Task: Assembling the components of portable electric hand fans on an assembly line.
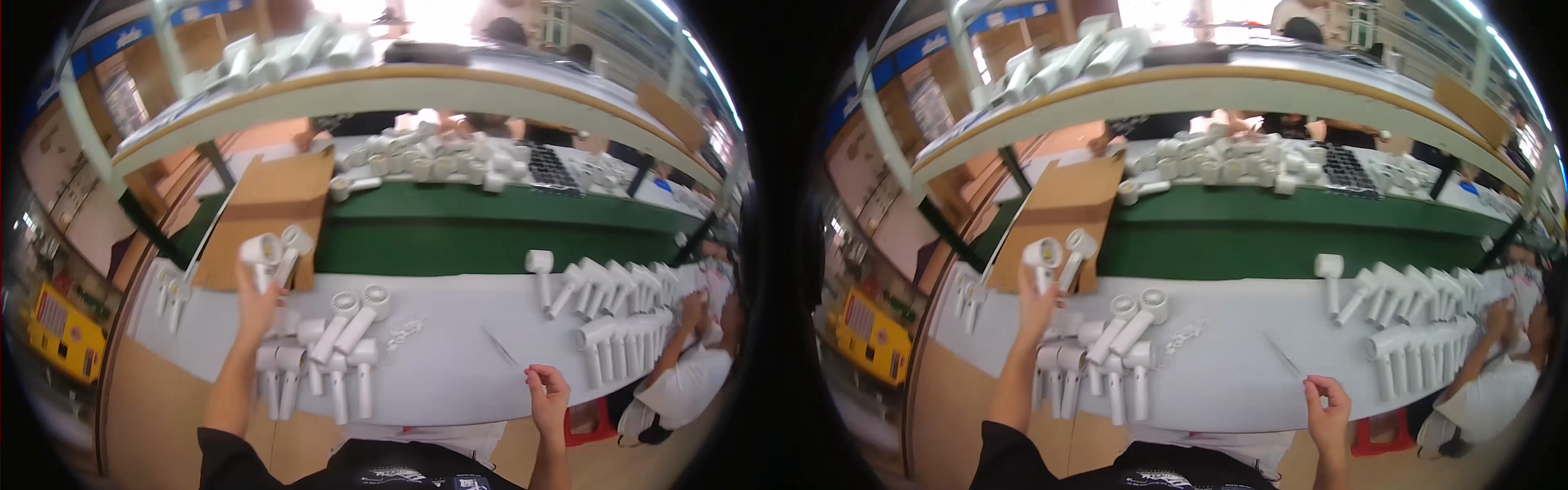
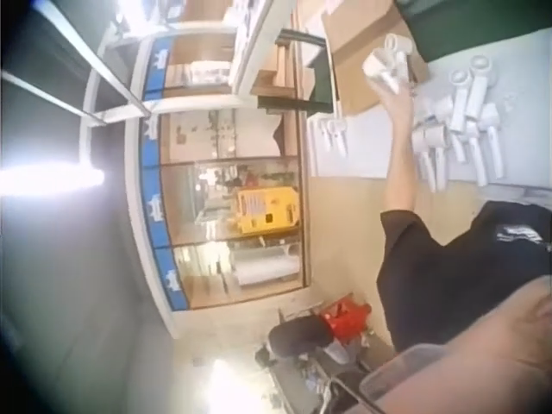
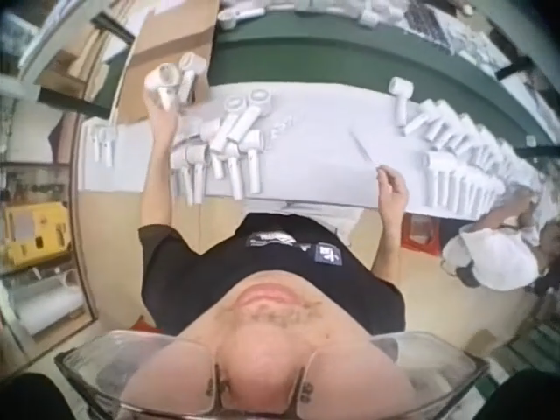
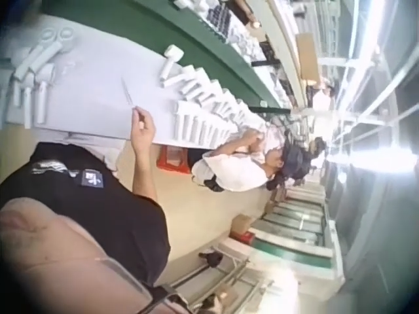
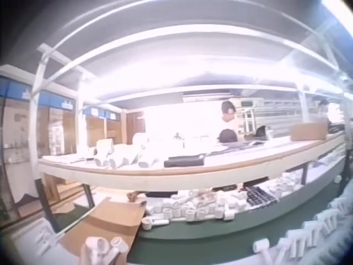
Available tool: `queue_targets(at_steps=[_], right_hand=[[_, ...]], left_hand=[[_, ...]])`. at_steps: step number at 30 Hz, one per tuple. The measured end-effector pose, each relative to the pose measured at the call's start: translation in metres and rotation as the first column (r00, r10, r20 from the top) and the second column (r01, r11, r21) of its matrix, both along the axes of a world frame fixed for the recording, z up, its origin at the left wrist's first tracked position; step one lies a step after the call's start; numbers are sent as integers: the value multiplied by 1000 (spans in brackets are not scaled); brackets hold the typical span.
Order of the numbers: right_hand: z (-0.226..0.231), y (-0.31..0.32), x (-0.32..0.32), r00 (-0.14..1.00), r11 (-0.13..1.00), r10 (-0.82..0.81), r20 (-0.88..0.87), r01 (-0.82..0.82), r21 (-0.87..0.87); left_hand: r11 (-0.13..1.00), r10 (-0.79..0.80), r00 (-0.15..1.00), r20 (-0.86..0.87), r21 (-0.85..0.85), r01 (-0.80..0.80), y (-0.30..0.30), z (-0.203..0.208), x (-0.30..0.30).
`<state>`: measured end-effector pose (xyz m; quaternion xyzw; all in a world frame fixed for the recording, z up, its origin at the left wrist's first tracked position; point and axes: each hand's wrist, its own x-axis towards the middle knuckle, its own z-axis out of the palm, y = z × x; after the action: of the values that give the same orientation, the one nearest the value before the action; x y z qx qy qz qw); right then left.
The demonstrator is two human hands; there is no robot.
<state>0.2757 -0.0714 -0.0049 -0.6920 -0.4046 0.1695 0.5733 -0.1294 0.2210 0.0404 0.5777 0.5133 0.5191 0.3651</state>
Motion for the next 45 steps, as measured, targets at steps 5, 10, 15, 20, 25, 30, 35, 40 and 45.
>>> queue_targets(at_steps=[5, 10, 15, 20, 25, 30, 35, 40, 45], right_hand=[[-10, -39, 39, 982, 985, -169, 90, 170, -10], [-23, -56, 46, 842, 931, -259, 473, 348, -112], [-35, -37, 62, 666, 846, -195, 720, 485, -219], [-66, -20, 92, 669, 846, -63, 741, 430, -315], [-60, -2, 121, 443, 751, -395, 805, 661, 5], [-43, -21, 113, 760, 756, -274, 589, 549, -357], [-55, -3, 96, 845, 878, -224, 485, 391, -277], [4, 5, 5, 956, 969, -199, 217, 226, -104], [-1, 36, -103, 867, 965, 238, 439, -261, -8]], left_hand=[[908, 288, 888, -358, 396, -135, 120, -46, -72], [977, 160, 854, -494, 204, -65, 178, -93, -74], [972, 210, 840, -500, 201, -123, 220, -131, -94], [987, -156, 969, -193, -4, 158, 181, -95, -83], [887, -314, 869, -384, 208, 412, 149, -72, -105], [908, -135, 870, -474, 293, 300, 119, -64, -84], [944, -298, 889, -348, 33, 329, -94, -7, -5], [543, -736, 577, 354, -202, 815, -193, -31, 136], [663, -287, 739, 610, -430, 613, -195, -65, 201]])
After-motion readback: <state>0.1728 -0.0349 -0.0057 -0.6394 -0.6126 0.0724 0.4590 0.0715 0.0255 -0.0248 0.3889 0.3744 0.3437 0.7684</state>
